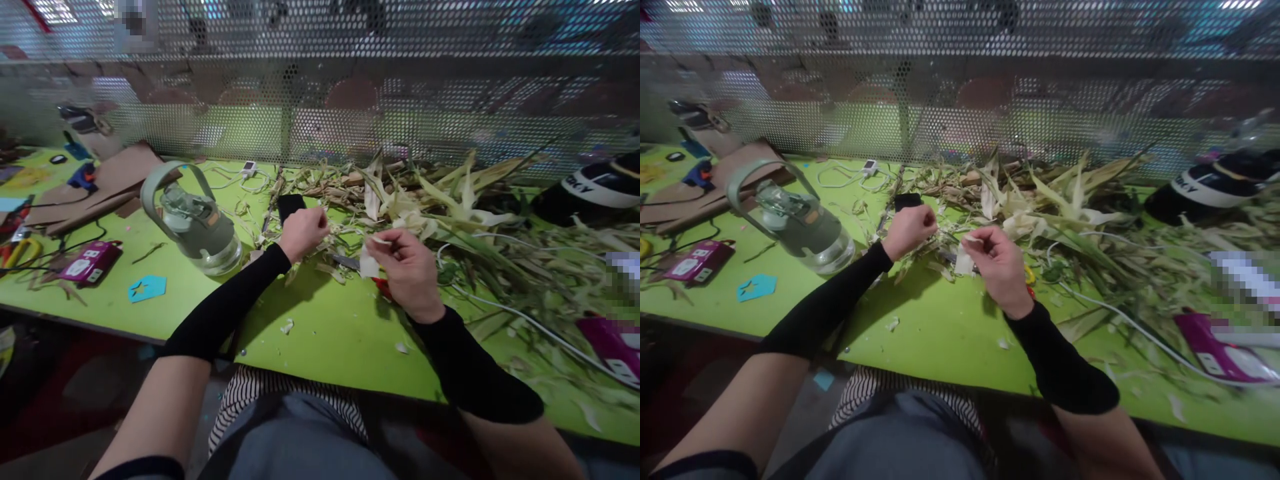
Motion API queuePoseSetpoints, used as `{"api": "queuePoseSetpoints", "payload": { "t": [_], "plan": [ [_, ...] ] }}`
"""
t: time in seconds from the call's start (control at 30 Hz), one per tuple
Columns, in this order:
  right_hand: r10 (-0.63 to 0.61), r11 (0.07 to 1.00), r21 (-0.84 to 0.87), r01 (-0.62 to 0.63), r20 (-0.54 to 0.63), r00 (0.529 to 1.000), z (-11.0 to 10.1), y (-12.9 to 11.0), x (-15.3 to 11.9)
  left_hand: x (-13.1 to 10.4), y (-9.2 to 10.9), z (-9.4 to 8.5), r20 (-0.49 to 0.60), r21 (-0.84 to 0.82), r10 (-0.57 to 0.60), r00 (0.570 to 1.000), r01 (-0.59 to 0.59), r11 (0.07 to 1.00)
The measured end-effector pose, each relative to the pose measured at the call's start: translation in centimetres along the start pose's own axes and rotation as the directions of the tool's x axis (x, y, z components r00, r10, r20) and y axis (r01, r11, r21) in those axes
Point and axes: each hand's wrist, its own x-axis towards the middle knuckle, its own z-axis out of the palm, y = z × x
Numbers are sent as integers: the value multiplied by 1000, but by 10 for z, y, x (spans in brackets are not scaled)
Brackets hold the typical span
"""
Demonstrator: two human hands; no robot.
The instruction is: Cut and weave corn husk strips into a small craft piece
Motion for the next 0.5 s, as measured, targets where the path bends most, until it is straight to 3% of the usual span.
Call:
{"api": "queuePoseSetpoints", "payload": {
  "t": [0.07, 0.17, 0.27, 0.37, 0.5],
  "plan": [
    [59, 990, 131, -58, -1, 998, 1, -6, 1, 4, -9, 2, 27, 33, -15, 1000, 14, 999],
    [124, 969, 215, -123, 10, 992, 1, -7, 6, 4, -11, 6, 132, -110, 164, 978, -150, 983],
    [189, 959, 211, -187, 12, 982, 0, 0, 9, -1, -2, 6, 78, -256, 278, 957, -251, 934],
    [222, 964, 144, -222, 21, 975, -3, 6, 9, -7, 10, 1, 95, -485, 254, 962, -179, 856],
    [232, 970, 56, -236, 60, 971, -4, 9, 7, -13, 21, -4, 203, -769, 280, 938, -24, 638]
  ]
}}
